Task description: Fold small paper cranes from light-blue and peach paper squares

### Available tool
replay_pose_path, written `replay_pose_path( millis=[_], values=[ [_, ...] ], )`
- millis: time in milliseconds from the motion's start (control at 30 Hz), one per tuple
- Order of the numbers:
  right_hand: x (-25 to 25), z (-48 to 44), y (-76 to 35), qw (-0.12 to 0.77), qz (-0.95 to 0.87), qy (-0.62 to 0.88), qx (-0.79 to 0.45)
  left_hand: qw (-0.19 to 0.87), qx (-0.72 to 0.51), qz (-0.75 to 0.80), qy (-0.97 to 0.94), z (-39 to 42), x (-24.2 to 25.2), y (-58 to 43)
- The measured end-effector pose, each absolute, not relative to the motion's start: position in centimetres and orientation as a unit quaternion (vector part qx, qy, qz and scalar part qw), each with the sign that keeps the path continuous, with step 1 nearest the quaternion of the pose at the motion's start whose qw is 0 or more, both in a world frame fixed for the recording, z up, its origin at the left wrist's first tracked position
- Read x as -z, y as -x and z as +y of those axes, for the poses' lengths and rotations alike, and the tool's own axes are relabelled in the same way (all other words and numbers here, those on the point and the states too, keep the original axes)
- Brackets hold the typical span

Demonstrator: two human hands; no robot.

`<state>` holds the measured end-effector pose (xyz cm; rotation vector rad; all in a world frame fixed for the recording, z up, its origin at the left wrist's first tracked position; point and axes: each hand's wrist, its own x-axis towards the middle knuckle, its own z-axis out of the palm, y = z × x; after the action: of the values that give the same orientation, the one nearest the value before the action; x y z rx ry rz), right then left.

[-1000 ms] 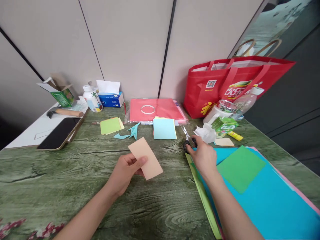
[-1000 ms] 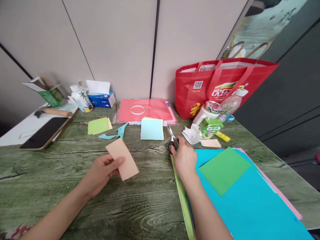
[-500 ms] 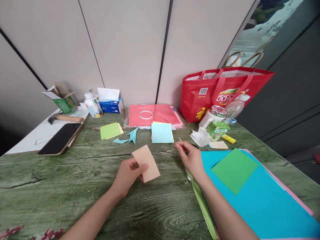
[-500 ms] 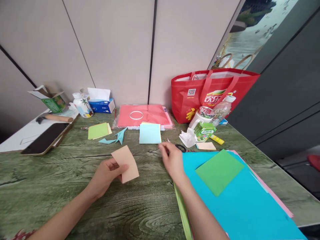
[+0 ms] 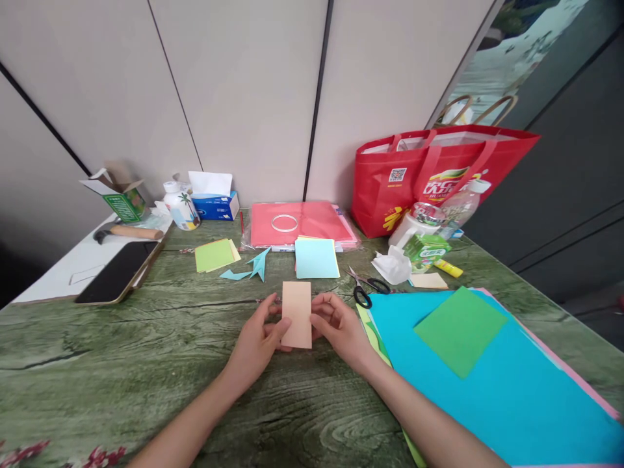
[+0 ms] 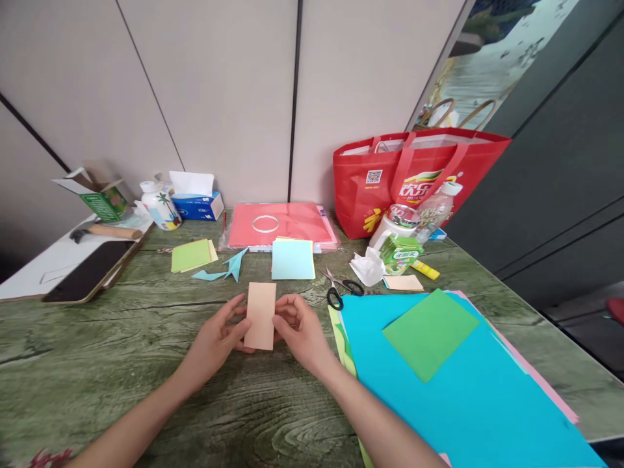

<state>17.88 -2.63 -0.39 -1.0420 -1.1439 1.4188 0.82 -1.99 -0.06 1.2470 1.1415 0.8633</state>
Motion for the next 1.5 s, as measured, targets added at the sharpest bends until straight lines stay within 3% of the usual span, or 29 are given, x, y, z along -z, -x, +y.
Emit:
replay_pose_path(
  millis=[267,467,567,1000,1133,1267,1500],
  values=[
    [1.0,-3.1,-17.5,0.463,-0.558,0.416,-0.55,0.633,-0.354,0.385,-0.571,-2.6,-0.9,-1.3],
    [0.6,-3.8,-17.4,0.388,-0.724,0.432,-0.373,0.683,-0.348,0.355,-0.535,-2.9,-0.9,-1.7],
    [0.9,-4.1,-17.3,0.364,-0.762,0.41,-0.344,0.677,-0.345,0.381,-0.527,-3.2,-0.6,-1.7],
    [0.8,-4.4,-16.9,0.276,-0.776,0.396,-0.407,0.692,-0.35,0.369,-0.513,-3.7,-0.6,-1.6],
    [1.4,-4.4,-17.0,0.324,-0.746,0.403,-0.419,0.693,-0.366,0.376,-0.495,-3.5,-0.7,-1.6],
    [1.8,-4.1,-16.8,0.404,-0.643,0.406,-0.508,0.729,-0.365,0.379,-0.438,-3.4,-0.9,-1.4],
    [1.5,-3.4,-16.9,0.431,-0.528,0.392,-0.618,0.791,-0.374,0.341,-0.344,-3.4,-0.9,-1.3]
  ],
)
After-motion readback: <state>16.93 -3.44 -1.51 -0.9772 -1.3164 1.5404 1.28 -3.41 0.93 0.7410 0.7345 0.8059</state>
